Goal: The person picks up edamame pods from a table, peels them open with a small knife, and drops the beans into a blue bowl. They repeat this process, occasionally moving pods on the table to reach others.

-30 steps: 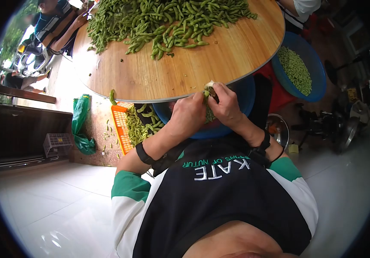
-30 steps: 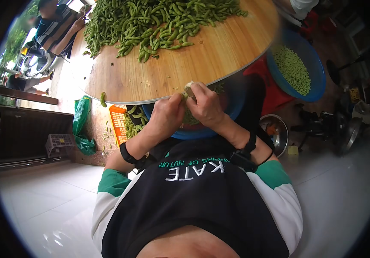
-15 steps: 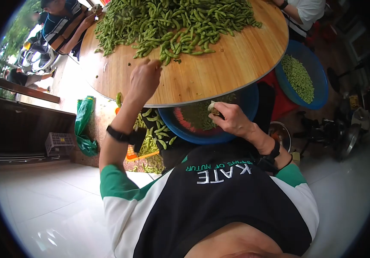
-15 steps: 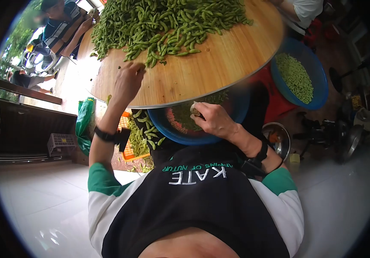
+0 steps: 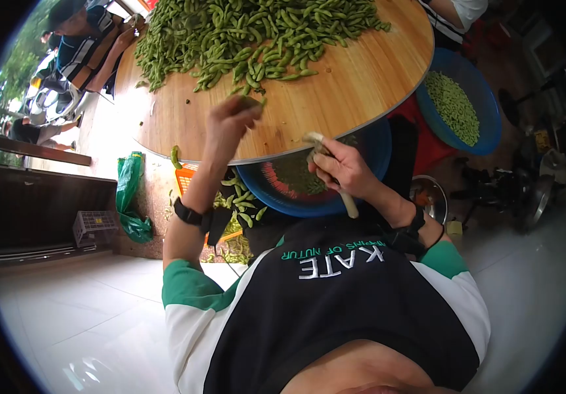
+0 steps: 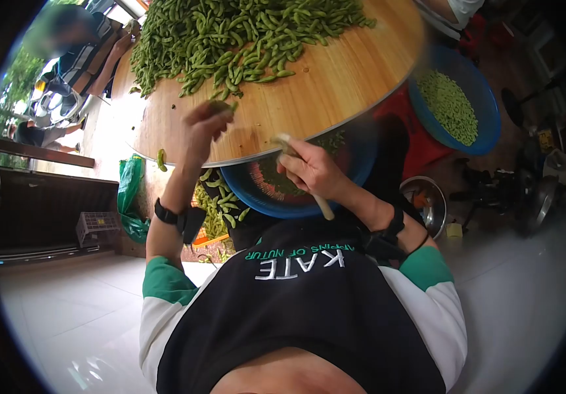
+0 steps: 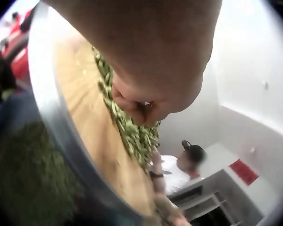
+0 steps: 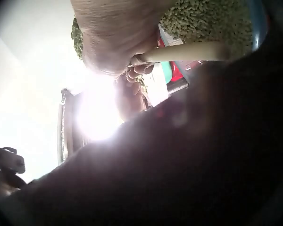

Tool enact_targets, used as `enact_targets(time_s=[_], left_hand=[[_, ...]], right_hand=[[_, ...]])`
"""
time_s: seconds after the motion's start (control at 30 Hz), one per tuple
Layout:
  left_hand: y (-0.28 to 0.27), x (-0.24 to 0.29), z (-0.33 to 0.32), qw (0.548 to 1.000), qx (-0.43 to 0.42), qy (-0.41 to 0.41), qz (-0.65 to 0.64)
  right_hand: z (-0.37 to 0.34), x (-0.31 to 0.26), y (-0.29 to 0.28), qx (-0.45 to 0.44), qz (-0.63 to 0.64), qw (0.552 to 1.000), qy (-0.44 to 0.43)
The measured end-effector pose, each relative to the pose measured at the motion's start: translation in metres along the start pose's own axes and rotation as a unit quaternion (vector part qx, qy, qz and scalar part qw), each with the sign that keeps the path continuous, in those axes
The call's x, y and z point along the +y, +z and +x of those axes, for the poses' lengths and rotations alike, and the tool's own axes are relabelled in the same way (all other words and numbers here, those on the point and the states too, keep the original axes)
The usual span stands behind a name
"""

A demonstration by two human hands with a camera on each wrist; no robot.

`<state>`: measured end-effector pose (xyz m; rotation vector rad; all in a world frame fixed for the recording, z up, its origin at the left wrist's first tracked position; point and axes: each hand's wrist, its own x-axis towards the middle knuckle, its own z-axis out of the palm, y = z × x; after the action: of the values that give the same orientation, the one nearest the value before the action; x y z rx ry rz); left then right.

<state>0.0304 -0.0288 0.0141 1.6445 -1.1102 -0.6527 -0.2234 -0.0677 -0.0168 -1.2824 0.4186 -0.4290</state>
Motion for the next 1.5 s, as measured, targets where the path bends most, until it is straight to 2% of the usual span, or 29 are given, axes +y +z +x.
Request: enact_targets(time_s=[0.03,0.13,0.3,0.4,0.47,0.53,0.67,0.8,0.87,0.9,0.97,1.0,1.03,1.07,1.1,1.13,1.17,1.2,1.23,1.33,1.4,1.47,1.5], left_hand=[[0.009,0.007,-0.015,0.981,-0.057,-0.077,-0.171],[0.029,0.012,-0.042,0.928,-0.121,-0.162,-0.314],[0.046,0.013,-0.055,0.92,-0.122,-0.191,-0.32],[0.049,0.01,-0.057,0.921,-0.116,-0.177,-0.326],[0.051,0.008,-0.059,0.939,-0.089,-0.141,-0.301],[0.054,0.012,-0.061,0.933,-0.079,-0.14,-0.323],[0.055,0.008,-0.062,0.916,-0.08,-0.116,-0.375],[0.055,0.003,-0.06,0.917,-0.08,-0.108,-0.376],[0.05,-0.001,-0.055,0.878,-0.144,-0.178,-0.421],[0.05,-0.004,-0.054,0.877,-0.145,-0.179,-0.421],[0.049,-0.01,-0.051,0.83,-0.215,-0.214,-0.468],[0.05,-0.01,-0.052,0.83,-0.213,-0.214,-0.468],[0.054,-0.01,-0.056,0.834,-0.189,-0.24,-0.46],[0.059,-0.01,-0.058,0.836,-0.166,-0.265,-0.451],[0.063,-0.009,-0.06,0.835,-0.167,-0.266,-0.452],[0.067,-0.009,-0.059,0.854,-0.154,-0.269,-0.418],[0.069,-0.009,-0.059,0.872,-0.139,-0.271,-0.383],[0.071,-0.008,-0.059,0.872,-0.139,-0.271,-0.384],[0.072,-0.007,-0.059,0.885,-0.141,-0.26,-0.36],[0.074,-0.005,-0.062,0.91,-0.132,-0.233,-0.316],[0.068,-0.003,-0.067,0.922,-0.121,-0.22,-0.294],[0.046,0.004,-0.071,0.958,-0.109,-0.17,-0.205],[0.029,0.012,-0.076,0.992,-0.095,-0.048,-0.065]], right_hand=[[0.002,-0.001,0.003,0.004,0.002,1.0,0.001],[0.01,-0.003,0.008,0.02,0.128,0.991,-0.019],[0.01,0.0,0.005,-0.013,0.176,0.984,0.008],[0.01,0.003,0.004,-0.02,0.192,0.981,0.009],[0.01,0.003,0.006,-0.024,0.202,0.979,0.008],[0.008,-0.001,0.012,-0.009,0.227,0.974,0.007],[0.009,0.0,0.011,0.0,0.209,0.978,0.011],[0.011,0.008,0.009,0.03,0.12,0.992,-0.038],[0.01,0.01,0.006,0.032,0.089,0.994,-0.057],[0.009,0.01,0.0,0.016,0.074,0.996,-0.053],[0.015,0.015,-0.006,-0.003,0.057,0.997,-0.049],[0.019,0.022,-0.007,0.028,-0.128,0.968,-0.215],[0.02,0.026,-0.008,0.059,-0.305,0.877,-0.367],[0.018,0.028,-0.009,0.059,-0.305,0.878,-0.365],[0.015,0.029,-0.011,0.063,-0.362,0.856,-0.364],[0.014,0.029,-0.012,0.066,-0.419,0.83,-0.363],[0.012,0.027,-0.009,0.065,-0.419,0.829,-0.364],[0.007,0.024,-0.005,0.086,-0.312,0.903,-0.283],[0.005,0.023,-0.001,0.105,-0.196,0.955,-0.194],[0.01,0.027,-0.003,0.139,-0.186,0.953,-0.194],[0.008,0.025,-0.004,0.121,-0.162,0.965,-0.167],[0.005,0.022,-0.01,0.1,-0.138,0.975,-0.14],[0.001,0.021,-0.015,0.084,-0.182,0.973,-0.114]])
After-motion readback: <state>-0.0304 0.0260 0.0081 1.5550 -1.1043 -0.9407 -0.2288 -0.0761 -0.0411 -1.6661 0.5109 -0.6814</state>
